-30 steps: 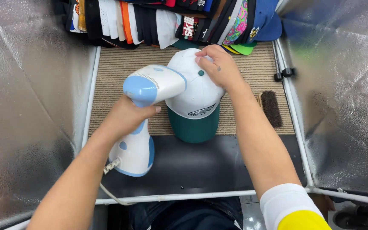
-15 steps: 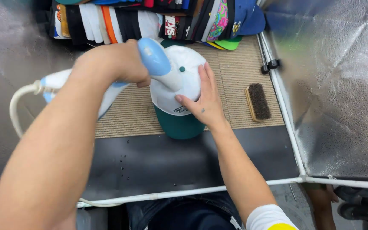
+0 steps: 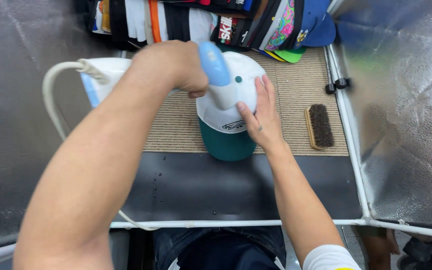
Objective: Steaming and brushing a baseball cap to clean and reshape it.
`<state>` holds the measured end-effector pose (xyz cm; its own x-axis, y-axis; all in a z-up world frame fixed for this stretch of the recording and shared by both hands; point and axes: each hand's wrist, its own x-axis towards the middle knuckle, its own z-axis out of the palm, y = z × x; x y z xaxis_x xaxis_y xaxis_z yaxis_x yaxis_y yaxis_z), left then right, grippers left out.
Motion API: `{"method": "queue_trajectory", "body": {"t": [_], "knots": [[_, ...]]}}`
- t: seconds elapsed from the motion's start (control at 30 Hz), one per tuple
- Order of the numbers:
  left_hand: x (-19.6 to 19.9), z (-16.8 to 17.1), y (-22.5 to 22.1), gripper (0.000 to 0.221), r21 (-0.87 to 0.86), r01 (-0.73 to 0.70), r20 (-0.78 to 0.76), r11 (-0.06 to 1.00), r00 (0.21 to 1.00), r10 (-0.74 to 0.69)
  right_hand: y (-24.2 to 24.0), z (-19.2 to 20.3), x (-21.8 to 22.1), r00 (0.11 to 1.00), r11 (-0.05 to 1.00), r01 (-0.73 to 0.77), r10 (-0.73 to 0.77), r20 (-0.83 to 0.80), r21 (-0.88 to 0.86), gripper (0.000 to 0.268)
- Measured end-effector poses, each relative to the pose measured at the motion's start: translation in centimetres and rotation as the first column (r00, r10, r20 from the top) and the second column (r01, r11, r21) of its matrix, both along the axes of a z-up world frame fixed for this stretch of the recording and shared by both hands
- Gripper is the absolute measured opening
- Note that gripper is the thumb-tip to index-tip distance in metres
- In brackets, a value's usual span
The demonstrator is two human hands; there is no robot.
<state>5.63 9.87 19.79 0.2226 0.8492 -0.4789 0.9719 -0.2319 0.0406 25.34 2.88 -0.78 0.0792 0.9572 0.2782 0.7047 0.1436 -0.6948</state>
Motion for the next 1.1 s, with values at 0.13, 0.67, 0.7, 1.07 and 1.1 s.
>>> {"method": "queue_trajectory", "body": {"t": [0.13,0.67,0.7,1.07,1.1], "knots": [[-0.8,-2.1,-0.3,0.077,0.034,0.002,0.031,0.999,1.0,-0.003,0.0,-0.3,0.0,1.0,1.0,0.007,-0.007,-0.013,0.022,0.082],[-8.6,-8.1,-8.9,0.089,-0.01,-0.235,0.404,0.972,0.888,0.22,1.8,-1.7,2.4,0.962,0.933,-0.047,-0.054,0.267,0.357,0.052],[-8.8,-8.2,-9.5,0.093,-0.073,-0.312,0.476,0.947,0.824,0.308,2.2,-1.5,2.6,0.922,0.854,-0.104,-0.109,0.372,0.509,0.047],[-13.7,-22.6,-11.7,0.042,-0.433,-0.428,0.893,0.794,-0.079,0.444,-5.1,-8.7,15.2,0.801,0.869,0.467,-0.495,0.338,0.166,0.05],[-13.6,-23.8,-11.0,0.043,-0.547,-0.343,0.836,0.763,-0.253,0.486,-5.5,-8.3,15.6,0.74,0.745,0.642,-0.538,0.404,-0.181,0.078]]}}
